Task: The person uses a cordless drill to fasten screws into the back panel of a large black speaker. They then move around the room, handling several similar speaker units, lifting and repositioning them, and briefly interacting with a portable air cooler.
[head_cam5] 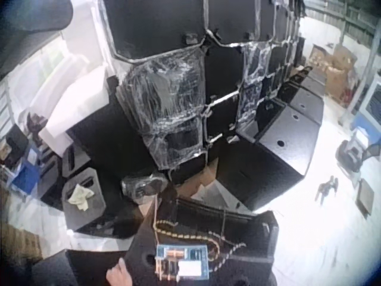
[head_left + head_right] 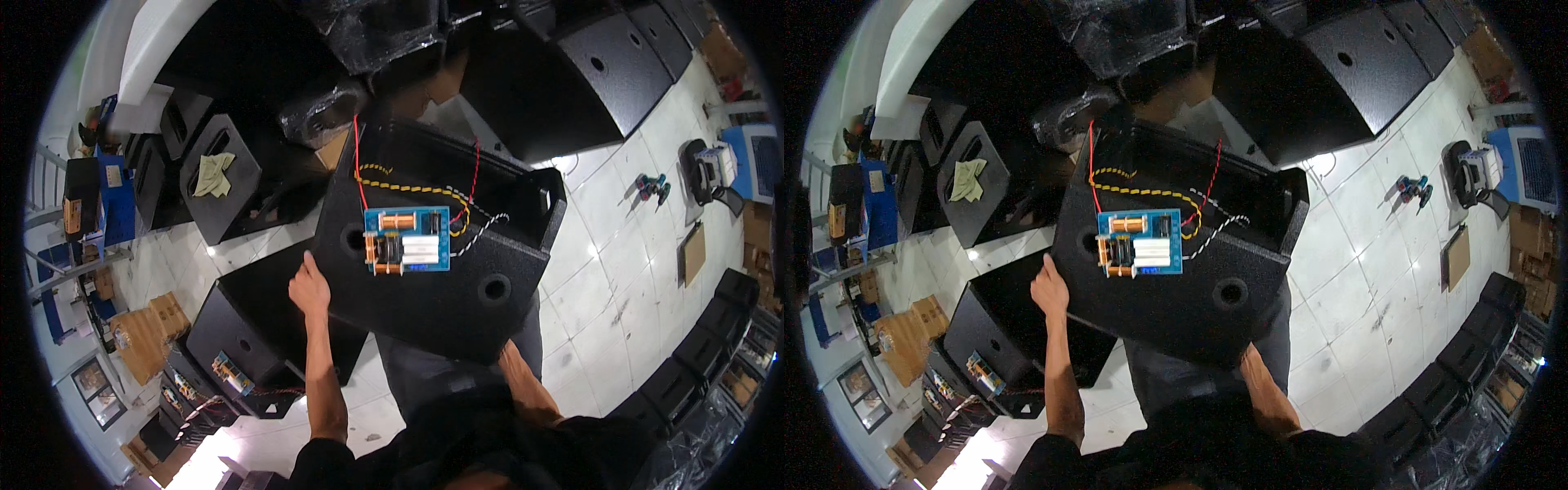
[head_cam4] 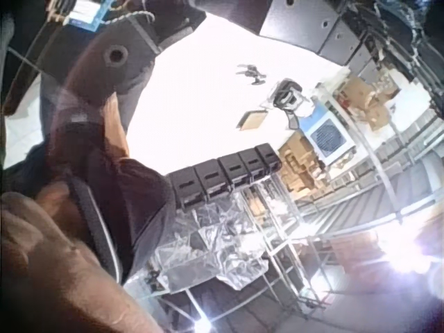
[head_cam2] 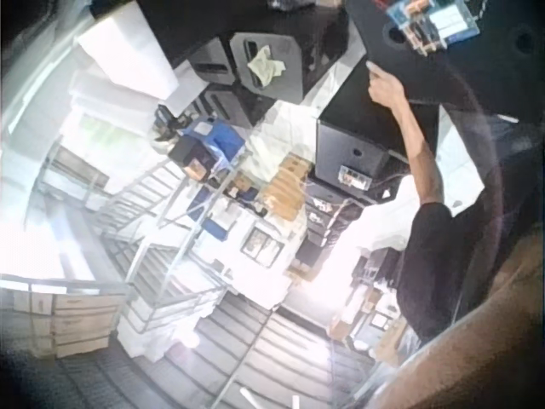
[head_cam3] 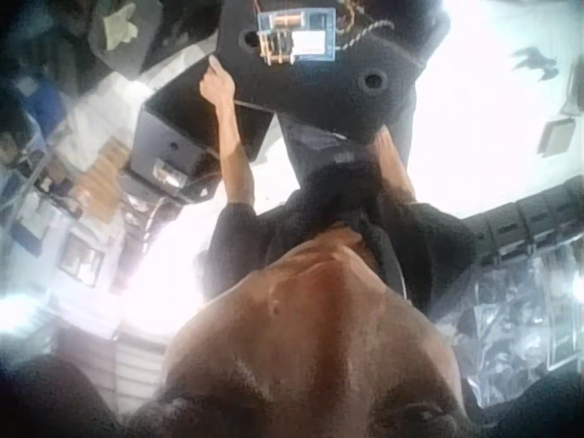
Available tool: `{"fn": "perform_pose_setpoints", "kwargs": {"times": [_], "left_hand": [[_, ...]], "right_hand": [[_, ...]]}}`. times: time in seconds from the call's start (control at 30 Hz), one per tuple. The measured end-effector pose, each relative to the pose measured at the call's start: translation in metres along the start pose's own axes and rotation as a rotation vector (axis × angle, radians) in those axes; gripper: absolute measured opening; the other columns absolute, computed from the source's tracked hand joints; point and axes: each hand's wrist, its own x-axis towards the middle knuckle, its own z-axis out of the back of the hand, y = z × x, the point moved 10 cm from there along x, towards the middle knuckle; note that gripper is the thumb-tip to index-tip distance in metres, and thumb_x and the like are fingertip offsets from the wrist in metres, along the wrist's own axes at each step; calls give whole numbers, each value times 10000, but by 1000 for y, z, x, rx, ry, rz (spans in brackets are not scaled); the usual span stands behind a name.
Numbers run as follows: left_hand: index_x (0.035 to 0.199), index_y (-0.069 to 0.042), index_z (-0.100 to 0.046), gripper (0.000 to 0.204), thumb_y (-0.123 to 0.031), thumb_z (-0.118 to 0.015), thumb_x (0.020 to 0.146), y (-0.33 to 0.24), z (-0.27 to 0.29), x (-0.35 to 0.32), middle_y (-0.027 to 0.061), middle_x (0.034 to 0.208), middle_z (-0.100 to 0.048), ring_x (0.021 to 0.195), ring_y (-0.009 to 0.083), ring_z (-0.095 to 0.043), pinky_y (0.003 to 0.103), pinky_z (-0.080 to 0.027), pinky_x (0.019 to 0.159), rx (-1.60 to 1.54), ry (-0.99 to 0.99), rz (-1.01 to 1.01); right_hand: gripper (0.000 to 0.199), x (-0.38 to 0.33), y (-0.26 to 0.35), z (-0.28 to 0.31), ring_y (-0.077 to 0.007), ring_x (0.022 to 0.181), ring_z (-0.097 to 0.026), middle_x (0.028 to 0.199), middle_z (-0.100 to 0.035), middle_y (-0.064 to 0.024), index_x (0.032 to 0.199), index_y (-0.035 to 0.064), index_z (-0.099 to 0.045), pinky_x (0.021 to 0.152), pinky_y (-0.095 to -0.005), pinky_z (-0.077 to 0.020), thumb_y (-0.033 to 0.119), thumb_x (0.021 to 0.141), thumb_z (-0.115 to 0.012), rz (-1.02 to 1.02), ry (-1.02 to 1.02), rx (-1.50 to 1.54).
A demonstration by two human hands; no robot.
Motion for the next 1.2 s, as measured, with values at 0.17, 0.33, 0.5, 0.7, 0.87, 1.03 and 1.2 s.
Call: {"fn": "perform_pose_setpoints", "kwargs": {"times": [0.17, 0.33, 0.5, 0.7, 0.87, 1.03, 1.2], "left_hand": [[837, 30, -673, 604, -432, -301, 954, 7, -2, -37, 246, 748, -627, 712, 422, -604, 489, -469, 661, -59, -50, 146], [835, 33, -673, 638, -457, -283, 954, -8, -13, -75, 249, 775, -629, 732, 437, -596, 502, -460, 670, -98, -91, 314], [840, 68, -661, 683, -469, -254, 956, -59, -28, -121, 273, 796, -624, 753, 461, -588, 508, -451, 705, -181, -139, 508], [786, 132, -625, 736, -459, -224, 962, -142, -47, -146, 308, 822, -615, 803, 472, -584, 508, -456, 731, -328, -154, 680], [737, 132, -612, 767, -474, -198, 959, -161, -60, -150, 321, 800, -608, 791, 477, -584, 511, -465, 750, -274, -189, 745], [750, 134, -611, 785, -488, -179, 956, -142, -69, -152, 321, 824, -608, 805, 476, -583, 512, -464, 756, -270, -156, 740], [781, 119, -618, 799, -515, -160, 946, -145, -59, -143, 309, 857, -612, 844, 471, -570, 496, -451, 778, -352, -177, 693]], "right_hand": [[495, -17, 76, 9, -261, 926, -617, 1079, -610, -174, 1178, -29, -530, 811, -434, -508, 381, 937, -391, 109, -30, -176], [483, -34, 184, 8, -255, 900, -626, 1054, -621, -169, 1170, -30, -534, 804, -428, -513, 368, 941, -385, 219, -42, -392], [471, -46, 332, -6, -249, 875, -635, 1030, -632, -164, 1162, -30, -538, 798, -422, -518, 355, 944, -379, 354, -32, -589], [446, -37, 478, -33, -245, 751, -655, 921, -664, -136, 1110, -21, -563, 747, -407, -539, 325, 962, -324, 425, 42, -533], [459, -47, 494, -51, -239, 799, -651, 939, -659, -134, 1066, 28, -584, 774, -409, -525, 399, 944, -344, 433, 158, -158], [383, -61, 464, -48, -213, 801, -633, 943, -669, -67, 1007, 100, -599, 764, -390, -505, 383, 929, -353, 499, 57, 16], [542, -92, 438, -88, -245, 1086, -528, 1193, -566, -98, 1196, 71, -514, 964, -412, -379, 468, 939, -248, 624, 145, 15]]}}
